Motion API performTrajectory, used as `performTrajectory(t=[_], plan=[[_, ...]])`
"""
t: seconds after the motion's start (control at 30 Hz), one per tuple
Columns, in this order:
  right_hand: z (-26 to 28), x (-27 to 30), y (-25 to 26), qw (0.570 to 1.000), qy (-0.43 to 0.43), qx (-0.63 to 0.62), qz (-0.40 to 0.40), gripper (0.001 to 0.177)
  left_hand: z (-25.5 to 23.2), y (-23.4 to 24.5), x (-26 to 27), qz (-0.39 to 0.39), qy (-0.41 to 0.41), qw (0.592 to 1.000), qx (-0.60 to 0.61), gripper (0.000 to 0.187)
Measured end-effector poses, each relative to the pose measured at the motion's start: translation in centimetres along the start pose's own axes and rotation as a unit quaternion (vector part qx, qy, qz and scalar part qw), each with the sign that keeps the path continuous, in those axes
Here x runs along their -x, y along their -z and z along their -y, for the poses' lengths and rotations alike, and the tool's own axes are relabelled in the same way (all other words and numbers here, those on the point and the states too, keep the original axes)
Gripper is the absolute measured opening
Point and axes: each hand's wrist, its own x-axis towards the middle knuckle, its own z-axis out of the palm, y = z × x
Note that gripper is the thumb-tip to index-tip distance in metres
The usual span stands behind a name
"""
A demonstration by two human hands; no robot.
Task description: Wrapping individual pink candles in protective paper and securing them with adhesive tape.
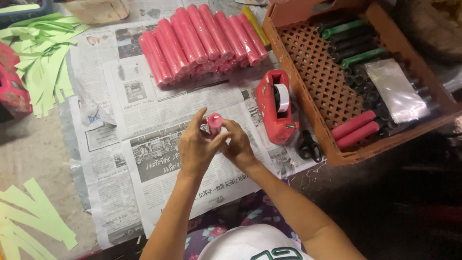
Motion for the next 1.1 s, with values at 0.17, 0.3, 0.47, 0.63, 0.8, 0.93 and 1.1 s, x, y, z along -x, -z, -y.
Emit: performTrajectory(t=[0.17,0.3,0.47,0.63,0.8,0.93,1.1], plan=[[0.4,-1.3,2.9,0.989,-0.024,-0.077,0.121,0.047,1.6,1.4,-1.4,0.095,-0.019,0.993,0.066,0.064],[-0.6,-2.1,6.7,0.993,0.077,-0.002,0.085,0.049,3.5,-0.1,-1.3,0.106,-0.004,0.988,0.111,0.05],[-7.1,-1.1,16.2,0.983,-0.055,0.117,-0.127,0.009,2.5,0.7,-1.2,0.109,0.056,0.981,0.148,0.049],[-9.6,-0.4,19.3,0.925,-0.377,0.028,-0.028,0.025,1.8,1.1,-1.3,0.123,0.071,0.979,0.148,0.049],[-10.9,-1.2,17.8,0.953,-0.296,-0.056,-0.021,0.014,1.4,1.0,-1.3,0.117,0.055,0.981,0.143,0.046],[-3.1,-0.1,19.1,0.965,-0.243,-0.047,-0.083,0.006,1.8,1.2,-1.5,0.12,0.058,0.982,0.134,0.048],[-6.8,7.4,17.1,0.885,-0.418,-0.142,-0.145,0.01,1.5,1.1,-2.3,0.107,0.076,0.978,0.161,0.05]])
